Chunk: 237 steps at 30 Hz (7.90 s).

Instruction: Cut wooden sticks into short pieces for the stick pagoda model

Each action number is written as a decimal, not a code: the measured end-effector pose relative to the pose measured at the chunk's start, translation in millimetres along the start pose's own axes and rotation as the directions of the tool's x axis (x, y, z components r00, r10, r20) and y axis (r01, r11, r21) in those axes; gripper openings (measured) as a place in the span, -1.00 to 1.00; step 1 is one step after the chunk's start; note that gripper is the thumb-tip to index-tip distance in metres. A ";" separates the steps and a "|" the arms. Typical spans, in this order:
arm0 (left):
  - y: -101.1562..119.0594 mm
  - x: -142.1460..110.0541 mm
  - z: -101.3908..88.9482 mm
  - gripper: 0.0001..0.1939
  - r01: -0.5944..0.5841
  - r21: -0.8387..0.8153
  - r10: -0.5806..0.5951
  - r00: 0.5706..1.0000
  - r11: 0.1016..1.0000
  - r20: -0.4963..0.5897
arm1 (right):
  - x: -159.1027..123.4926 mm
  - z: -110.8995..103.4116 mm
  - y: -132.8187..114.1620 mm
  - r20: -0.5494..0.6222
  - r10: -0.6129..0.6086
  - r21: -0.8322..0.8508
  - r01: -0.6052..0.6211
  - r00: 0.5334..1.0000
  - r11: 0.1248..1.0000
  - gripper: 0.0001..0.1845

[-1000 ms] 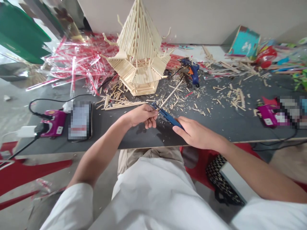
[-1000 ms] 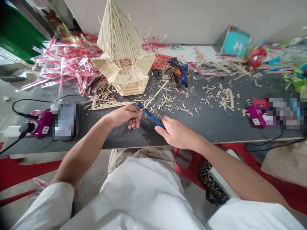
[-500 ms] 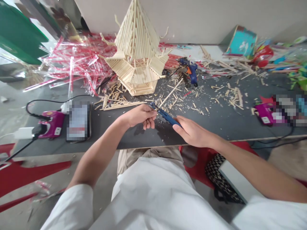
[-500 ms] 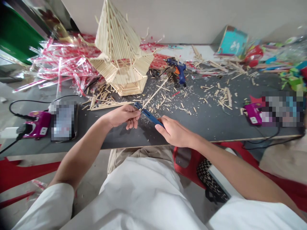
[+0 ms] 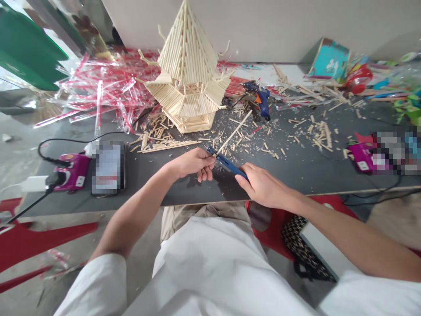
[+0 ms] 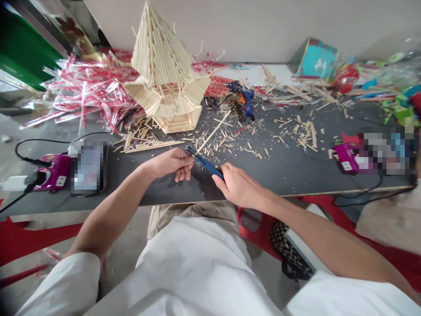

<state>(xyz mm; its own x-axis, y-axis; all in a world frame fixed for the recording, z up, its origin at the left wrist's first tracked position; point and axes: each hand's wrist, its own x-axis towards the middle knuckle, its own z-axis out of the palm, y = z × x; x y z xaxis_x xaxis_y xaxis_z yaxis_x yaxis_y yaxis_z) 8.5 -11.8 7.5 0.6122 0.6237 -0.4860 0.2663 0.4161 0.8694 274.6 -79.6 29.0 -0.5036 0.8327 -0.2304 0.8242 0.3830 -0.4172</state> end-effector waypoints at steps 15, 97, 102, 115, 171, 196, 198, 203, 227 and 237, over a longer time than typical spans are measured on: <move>9.6 -12.1 -2.3 -0.48 -0.077 -0.014 0.078 0.997 0.997 0.026 | -5.6 8.9 13.0 -0.134 0.007 -0.094 -0.020 0.991 0.995 -0.59; -19.5 13.9 -33.5 -0.64 -0.468 0.237 0.518 0.674 0.851 -0.527 | 116.0 -41.9 45.6 -0.819 0.202 0.205 -0.056 0.537 0.977 -0.33; -22.4 14.6 -34.6 -0.68 -0.449 0.252 0.509 0.670 0.858 -0.541 | 114.9 -31.8 20.0 -0.672 0.146 0.375 0.163 0.726 0.913 -0.40; -11.5 8.9 -22.6 -0.57 -0.420 0.114 0.431 0.824 0.900 -0.369 | 127.9 -4.4 -17.7 -0.458 -0.082 0.633 0.389 0.885 0.669 -0.47; -3.5 -4.4 -15.3 -0.54 -0.407 0.046 0.407 0.887 0.912 -0.218 | -67.6 -9.5 175.9 -0.310 0.497 -0.220 -0.570 0.810 0.792 0.35; -3.5 -5.4 -14.5 -0.58 -0.307 0.066 0.314 0.923 0.949 -0.221 | -13.0 -28.9 -9.6 0.063 0.190 0.275 -0.200 0.980 0.940 -0.44; -3.1 -4.4 -12.8 -0.60 -0.288 0.074 0.298 0.930 0.955 -0.215 | -7.0 -27.2 -12.6 0.070 0.183 0.275 -0.195 0.981 0.942 -0.45; -3.5 -2.3 -11.4 -0.69 -0.261 0.070 0.270 0.933 0.963 -0.236 | 6.9 -18.3 -17.9 0.042 0.152 0.288 -0.157 0.988 0.945 -0.45; 3.8 -9.7 -13.5 -0.85 -0.142 0.155 0.190 0.912 0.978 -0.363 | 32.2 -1.5 -23.7 -0.040 0.235 0.021 -0.235 0.971 0.972 -0.44; 5.5 -12.5 -13.5 -0.85 -0.129 0.148 0.175 0.915 0.981 -0.364 | 29.6 1.0 -24.8 -0.051 0.180 -0.123 -0.185 0.982 0.975 -0.39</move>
<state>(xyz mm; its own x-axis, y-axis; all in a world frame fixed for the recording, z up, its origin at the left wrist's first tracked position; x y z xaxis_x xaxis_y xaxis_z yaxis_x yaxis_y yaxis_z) -7.8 -8.4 17.1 0.3355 0.8843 -0.3246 0.2923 0.2299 0.9283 239.1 -64.8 31.7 -0.3327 0.9074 -0.2567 0.9287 0.2680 -0.2563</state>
